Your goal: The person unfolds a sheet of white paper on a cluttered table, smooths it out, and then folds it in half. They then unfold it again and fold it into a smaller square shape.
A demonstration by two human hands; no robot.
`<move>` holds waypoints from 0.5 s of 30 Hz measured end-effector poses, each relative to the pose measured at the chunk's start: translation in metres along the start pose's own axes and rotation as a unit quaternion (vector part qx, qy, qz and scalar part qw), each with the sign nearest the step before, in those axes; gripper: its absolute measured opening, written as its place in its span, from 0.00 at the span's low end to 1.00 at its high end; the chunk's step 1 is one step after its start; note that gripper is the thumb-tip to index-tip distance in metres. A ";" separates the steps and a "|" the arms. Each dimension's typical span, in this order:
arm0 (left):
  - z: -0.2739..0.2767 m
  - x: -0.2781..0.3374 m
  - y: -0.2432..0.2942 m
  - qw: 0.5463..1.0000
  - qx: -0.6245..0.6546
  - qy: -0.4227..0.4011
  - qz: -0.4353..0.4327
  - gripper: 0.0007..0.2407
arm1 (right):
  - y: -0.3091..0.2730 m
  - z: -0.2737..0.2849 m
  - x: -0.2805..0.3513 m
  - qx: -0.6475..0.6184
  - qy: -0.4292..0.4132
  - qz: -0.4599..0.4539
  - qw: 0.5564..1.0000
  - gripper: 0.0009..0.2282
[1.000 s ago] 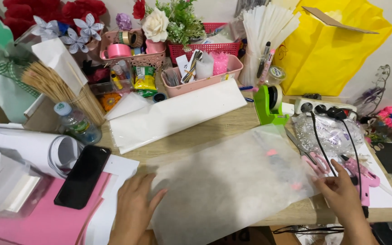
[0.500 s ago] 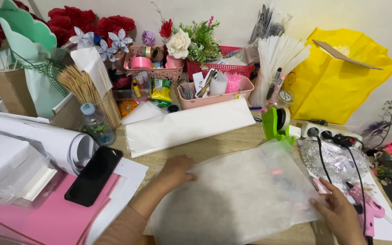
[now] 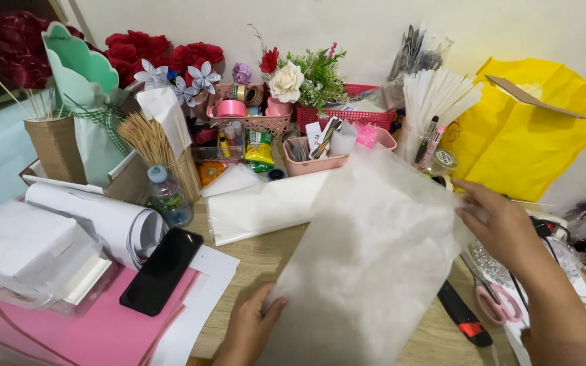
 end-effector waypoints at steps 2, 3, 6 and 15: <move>-0.002 0.003 0.003 0.999 0.045 -0.011 0.019 0.07 | -0.013 -0.019 -0.039 0.010 0.012 0.104 0.994 0.27; -0.010 -0.002 -0.007 0.999 0.045 -0.009 0.018 0.07 | -0.013 -0.033 -0.058 0.010 0.012 0.105 0.994 0.27; -0.026 -0.016 -0.016 0.997 0.056 0.025 -0.048 0.12 | -0.031 -0.074 -0.103 0.113 0.025 0.182 0.976 0.24; -0.058 -0.028 -0.008 0.998 0.030 -0.047 -0.003 0.13 | -0.036 -0.183 -0.173 0.196 -0.066 0.118 0.971 0.21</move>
Point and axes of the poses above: each hand's wrist, its own x-axis away from the middle knuckle, its own z-axis out of the back of the hand, y = z × x, the point moved 10 cm from there along -x, towards the middle knuckle, and after that the axes turned 10 degrees about y, right-handed, at the moved point
